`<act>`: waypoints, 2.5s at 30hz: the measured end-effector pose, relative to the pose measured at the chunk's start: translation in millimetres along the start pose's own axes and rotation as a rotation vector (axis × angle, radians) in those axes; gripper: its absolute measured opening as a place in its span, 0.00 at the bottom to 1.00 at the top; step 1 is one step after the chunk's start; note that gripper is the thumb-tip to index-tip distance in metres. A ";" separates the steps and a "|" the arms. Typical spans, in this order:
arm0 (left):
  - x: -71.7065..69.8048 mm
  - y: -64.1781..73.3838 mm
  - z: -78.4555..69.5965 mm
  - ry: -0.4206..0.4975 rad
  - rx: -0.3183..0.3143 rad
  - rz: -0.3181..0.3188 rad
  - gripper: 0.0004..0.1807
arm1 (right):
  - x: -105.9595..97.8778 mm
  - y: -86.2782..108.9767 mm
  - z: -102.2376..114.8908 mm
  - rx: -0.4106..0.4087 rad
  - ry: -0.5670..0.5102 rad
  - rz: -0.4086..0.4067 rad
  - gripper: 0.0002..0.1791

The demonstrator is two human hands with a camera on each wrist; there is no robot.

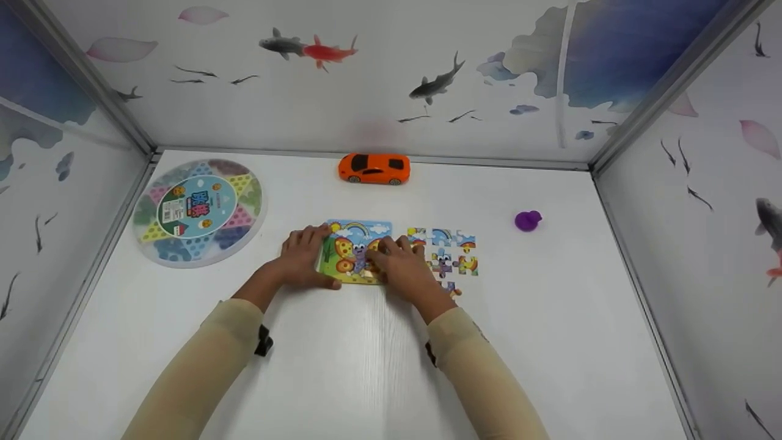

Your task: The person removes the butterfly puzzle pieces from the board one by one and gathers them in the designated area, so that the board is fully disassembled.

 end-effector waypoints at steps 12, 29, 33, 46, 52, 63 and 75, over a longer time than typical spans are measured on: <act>0.6 -1.5 0.4 -0.015 -0.005 -0.001 0.70 | -1.0 -8.3 6.7 0.012 0.037 0.044 0.29; -0.9 -1.6 0.8 -0.002 0.027 -0.001 0.69 | -1.1 -11.4 10.0 0.034 0.009 0.100 0.25; -1.3 -0.9 0.5 0.000 0.030 0.000 0.68 | -0.7 -10.9 9.5 0.032 0.010 0.103 0.29; -2.3 0.9 -0.2 -0.003 0.033 0.000 0.69 | 0.1 -8.8 8.3 0.020 -0.044 0.104 0.28; -2.3 -0.3 0.2 -0.002 0.036 0.006 0.69 | -2.5 -5.3 10.5 -0.052 -0.053 0.049 0.26; 0.1 -5.3 3.9 0.004 0.020 0.019 0.69 | -8.0 -3.6 11.5 -0.089 -0.048 0.064 0.25; 0.1 -2.6 2.2 -0.007 0.015 0.006 0.68 | -12.0 13.5 -9.6 -0.088 -0.042 -0.028 0.17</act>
Point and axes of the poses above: each hand's wrist, its own y-axis away from the middle knuckle, its own x-axis out of the palm, z = x × y, the point moved 4 cm from there along -y, towards the middle knuckle, and after that the axes turned 9 degrees about y, right-handed, at the moved point
